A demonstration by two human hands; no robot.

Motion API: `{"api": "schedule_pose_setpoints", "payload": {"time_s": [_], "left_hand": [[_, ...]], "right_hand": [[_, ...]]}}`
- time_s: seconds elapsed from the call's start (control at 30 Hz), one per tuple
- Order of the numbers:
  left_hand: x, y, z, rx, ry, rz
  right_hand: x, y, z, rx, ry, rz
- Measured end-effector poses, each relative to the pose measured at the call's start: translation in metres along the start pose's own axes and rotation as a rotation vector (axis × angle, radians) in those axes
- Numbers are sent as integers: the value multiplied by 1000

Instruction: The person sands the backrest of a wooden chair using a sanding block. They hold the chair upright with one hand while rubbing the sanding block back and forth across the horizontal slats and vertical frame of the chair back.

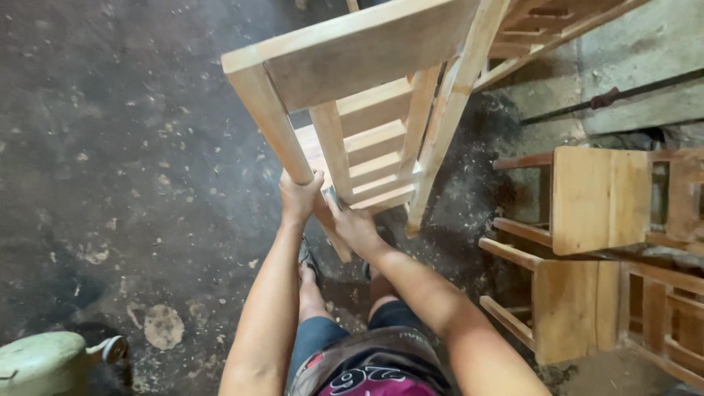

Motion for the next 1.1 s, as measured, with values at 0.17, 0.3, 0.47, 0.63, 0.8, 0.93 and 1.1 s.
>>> {"api": "schedule_pose_setpoints", "payload": {"time_s": [0.17,0.3,0.47,0.63,0.8,0.93,1.1], "left_hand": [[2,-8,-5,-22,-1,-2],[1,6,-1,49,-10,-9],[1,4,-2,24,-12,-3],[1,-1,5,29,-4,-21],[0,-7,7,5,5,-13],[1,-6,7,12,-23,-10],[-1,-12,1,-20,8,-18]], "right_hand": [[-33,-16,-14,-130,40,268],[-13,-1,-6,-27,-9,184],[9,8,7,114,37,60],[27,9,13,296,206,-235],[24,7,10,223,133,-91],[38,30,18,296,65,-262],[-22,-12,-1,36,83,298]]}}
Point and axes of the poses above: each hand's wrist, its own y-axis towards the middle knuckle, its own x-axis out of the palm, z = x × y, the point moved 10 cm from there along y, towards the middle knuckle, and after that the axes turned 14 degrees about x, right-handed, at the moved point
